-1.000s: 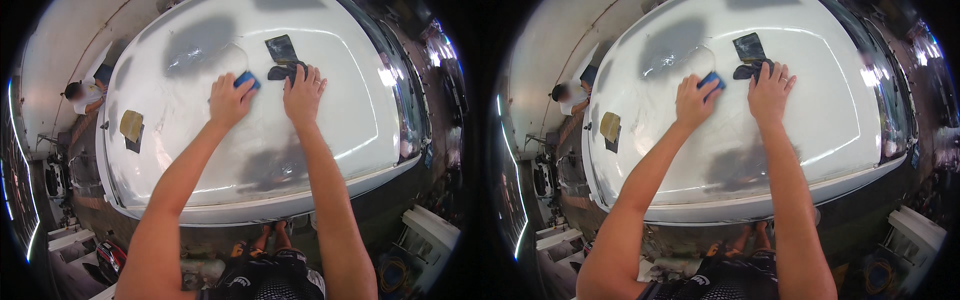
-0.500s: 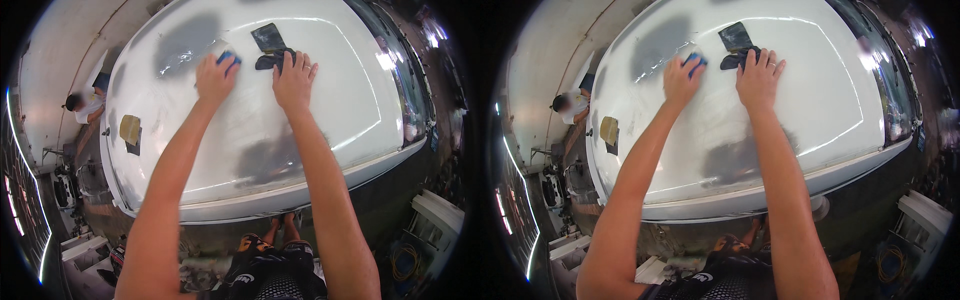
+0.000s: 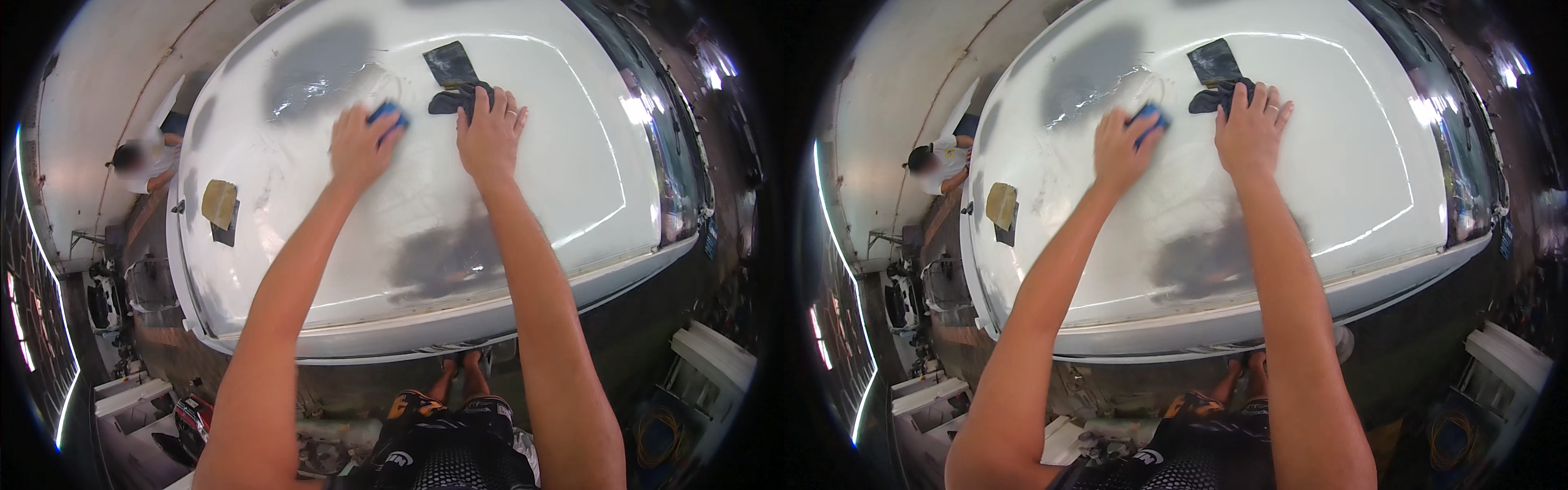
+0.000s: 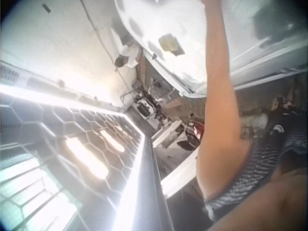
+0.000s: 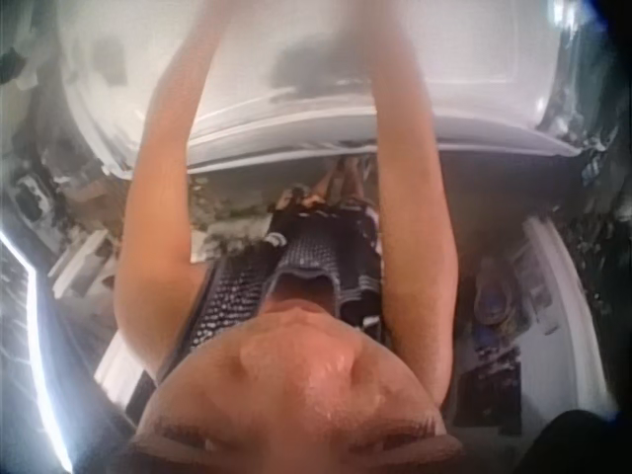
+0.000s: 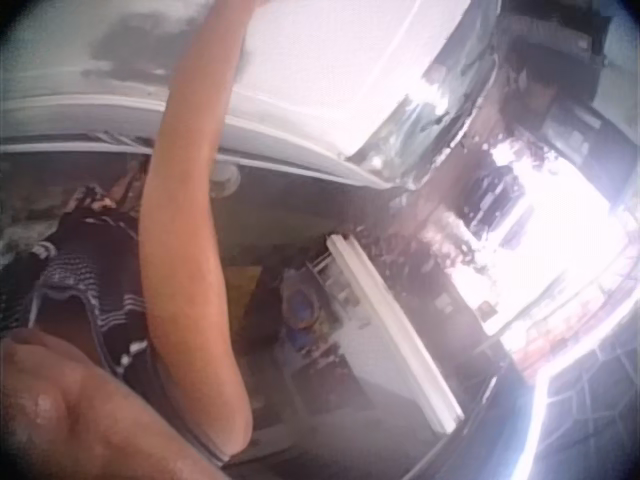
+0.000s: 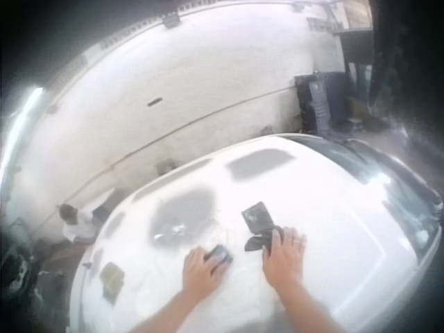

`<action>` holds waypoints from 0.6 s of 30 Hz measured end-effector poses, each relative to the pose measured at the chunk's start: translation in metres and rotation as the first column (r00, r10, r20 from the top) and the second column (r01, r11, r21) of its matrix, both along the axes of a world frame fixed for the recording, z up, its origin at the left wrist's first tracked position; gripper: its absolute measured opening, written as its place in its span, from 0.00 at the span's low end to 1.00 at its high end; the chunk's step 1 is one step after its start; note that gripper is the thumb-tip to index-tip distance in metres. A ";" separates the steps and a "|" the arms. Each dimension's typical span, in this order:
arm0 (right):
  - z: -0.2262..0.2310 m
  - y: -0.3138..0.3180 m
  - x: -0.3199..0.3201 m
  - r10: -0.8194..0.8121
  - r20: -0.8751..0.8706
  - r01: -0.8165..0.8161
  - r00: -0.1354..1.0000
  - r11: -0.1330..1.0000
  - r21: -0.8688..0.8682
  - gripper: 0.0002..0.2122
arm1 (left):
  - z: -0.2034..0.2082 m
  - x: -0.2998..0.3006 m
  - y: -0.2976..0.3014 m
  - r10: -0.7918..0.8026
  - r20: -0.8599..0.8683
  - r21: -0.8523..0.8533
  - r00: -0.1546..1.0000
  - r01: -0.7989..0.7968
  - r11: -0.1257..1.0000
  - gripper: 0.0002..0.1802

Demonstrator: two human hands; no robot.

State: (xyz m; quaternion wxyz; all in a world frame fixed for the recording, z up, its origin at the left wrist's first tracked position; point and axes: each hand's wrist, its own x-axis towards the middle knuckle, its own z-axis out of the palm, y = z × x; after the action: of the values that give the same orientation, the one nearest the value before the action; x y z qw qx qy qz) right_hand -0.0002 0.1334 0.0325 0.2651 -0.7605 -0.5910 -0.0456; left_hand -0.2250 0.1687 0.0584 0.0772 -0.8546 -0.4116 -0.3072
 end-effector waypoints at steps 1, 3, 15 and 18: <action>-0.006 -0.001 0.005 -0.028 0.005 0.028 1.000 1.000 -0.006 0.23 | -0.003 -0.022 -0.030 -0.035 0.000 -0.053 0.999 0.035 0.998 0.13; -0.005 -0.002 0.005 -0.033 0.011 0.033 0.999 0.999 -0.012 0.23 | 0.001 -0.054 -0.051 -0.030 -0.020 -0.101 0.999 0.028 0.994 0.14; -0.004 -0.001 0.006 -0.030 -0.016 0.030 0.999 0.999 -0.013 0.23 | 0.002 -0.058 -0.055 -0.008 0.026 -0.094 1.000 0.011 0.996 0.12; 0.000 -0.005 -0.004 0.008 -0.018 -0.009 1.000 1.000 -0.023 0.23 | 0.001 -0.063 -0.008 0.133 0.005 -0.002 0.991 -0.133 0.991 0.13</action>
State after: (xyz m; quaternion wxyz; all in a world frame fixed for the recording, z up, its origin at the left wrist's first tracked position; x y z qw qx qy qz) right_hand -0.0041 0.1287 0.0329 0.2618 -0.7614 -0.5922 -0.0308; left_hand -0.2877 0.1606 0.0599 0.0959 -0.8244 -0.4680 -0.3035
